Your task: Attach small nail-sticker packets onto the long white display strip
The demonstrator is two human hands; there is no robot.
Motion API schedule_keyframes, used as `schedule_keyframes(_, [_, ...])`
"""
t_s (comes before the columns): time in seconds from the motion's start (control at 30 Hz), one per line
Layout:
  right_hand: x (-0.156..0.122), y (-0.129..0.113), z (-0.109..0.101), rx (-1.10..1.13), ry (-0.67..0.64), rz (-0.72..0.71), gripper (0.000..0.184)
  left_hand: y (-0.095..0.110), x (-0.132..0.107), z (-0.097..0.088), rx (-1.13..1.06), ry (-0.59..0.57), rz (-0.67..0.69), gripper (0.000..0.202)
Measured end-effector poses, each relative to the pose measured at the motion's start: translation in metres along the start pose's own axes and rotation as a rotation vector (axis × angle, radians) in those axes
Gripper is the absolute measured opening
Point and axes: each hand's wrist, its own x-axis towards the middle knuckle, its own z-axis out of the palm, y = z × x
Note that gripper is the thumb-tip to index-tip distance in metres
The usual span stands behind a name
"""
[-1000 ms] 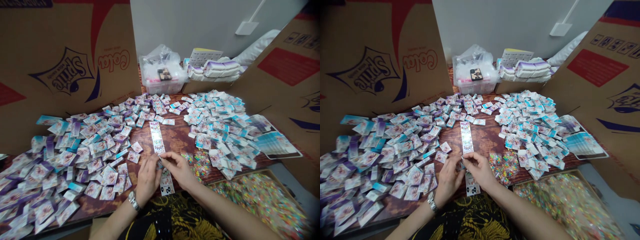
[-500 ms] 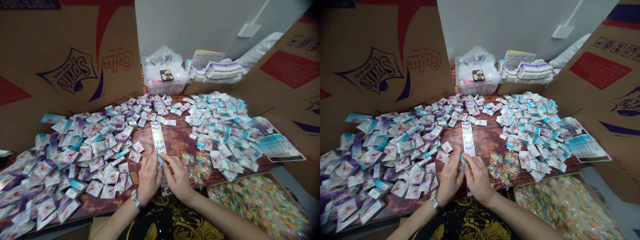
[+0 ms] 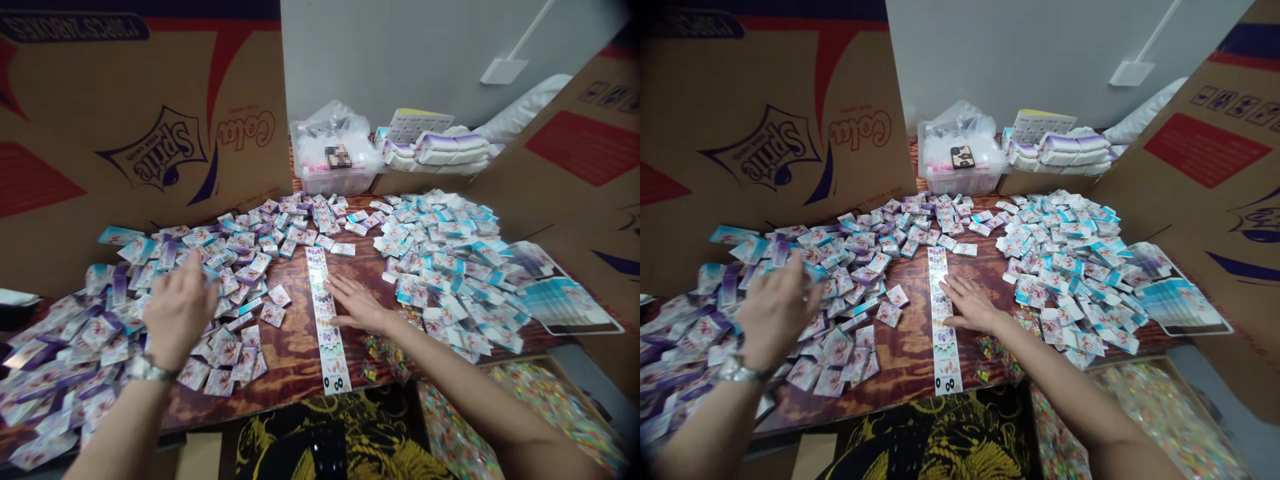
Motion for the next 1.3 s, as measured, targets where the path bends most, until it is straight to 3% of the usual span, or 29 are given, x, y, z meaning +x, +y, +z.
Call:
schedule_keyframes(0.07, [0.009, 0.012, 0.009, -0.07, -0.109, -0.058, 0.094, -0.023, 0.017, -0.008, 0.049, 0.033, -0.037, 0.069])
schedule_keyframes(0.13, [0.014, 0.017, 0.02, -0.093, -0.163, -0.087, 0.095, -0.027, 0.021, -0.011, 0.022, 0.079, 0.011, 0.072])
schedule_keyframes(0.2, [0.017, 0.016, 0.027, -0.108, -0.175, -0.08, 0.091, -0.015, 0.011, -0.01, -0.079, 0.1, 0.077, 0.068])
schedule_keyframes(0.27, [0.017, 0.014, 0.03, -0.122, -0.165, -0.067, 0.085, 0.01, -0.009, -0.005, -0.257, 0.058, 0.109, 0.059])
schedule_keyframes(0.37, [0.014, 0.01, 0.028, -0.119, -0.132, -0.055, 0.076, 0.057, -0.045, 0.0, -0.619, -0.172, 0.11, 0.046])
schedule_keyframes(0.47, [0.012, 0.007, 0.027, -0.093, -0.074, -0.051, 0.067, 0.1, -0.075, 0.002, -0.995, -0.569, 0.05, 0.04])
schedule_keyframes(0.53, [0.013, 0.006, 0.029, -0.082, -0.008, -0.053, 0.056, 0.122, -0.09, 0.004, -1.205, -0.799, -0.038, 0.039])
schedule_keyframes(0.63, [0.014, 0.001, 0.029, -0.075, 0.085, -0.053, 0.026, 0.144, -0.107, 0.01, -1.493, -1.091, -0.245, 0.042])
schedule_keyframes(0.77, [0.0, -0.02, 0.008, -0.032, 0.17, -0.065, 0.02, 0.154, -0.112, 0.022, -1.896, -1.35, -0.854, 0.058])
schedule_keyframes(0.83, [-0.017, -0.039, -0.012, 0.083, 0.22, -0.134, 0.022, 0.154, -0.104, 0.026, -2.082, -1.357, -1.051, 0.063])
schedule_keyframes(0.97, [-0.053, -0.078, -0.052, 0.324, -0.031, -0.341, 0.021, 0.151, -0.083, 0.03, -2.227, -1.097, -1.147, 0.042])
schedule_keyframes(1.03, [-0.061, -0.087, -0.064, 0.406, -0.066, -0.338, 0.02, 0.151, -0.078, 0.03, -2.154, -0.984, -1.126, 0.035])
schedule_keyframes(1.1, [-0.06, -0.088, -0.07, 0.444, 0.032, -0.236, 0.021, 0.151, -0.077, 0.028, -2.052, -0.917, -0.975, 0.034])
schedule_keyframes(1.2, [-0.045, -0.078, -0.068, 0.414, 0.225, -0.019, 0.021, 0.146, -0.078, 0.019, -1.865, -0.913, -0.539, 0.041])
schedule_keyframes(1.3, [-0.028, -0.069, -0.058, 0.347, 0.276, 0.046, 0.022, 0.141, -0.078, 0.01, -1.645, -0.991, -0.182, 0.034])
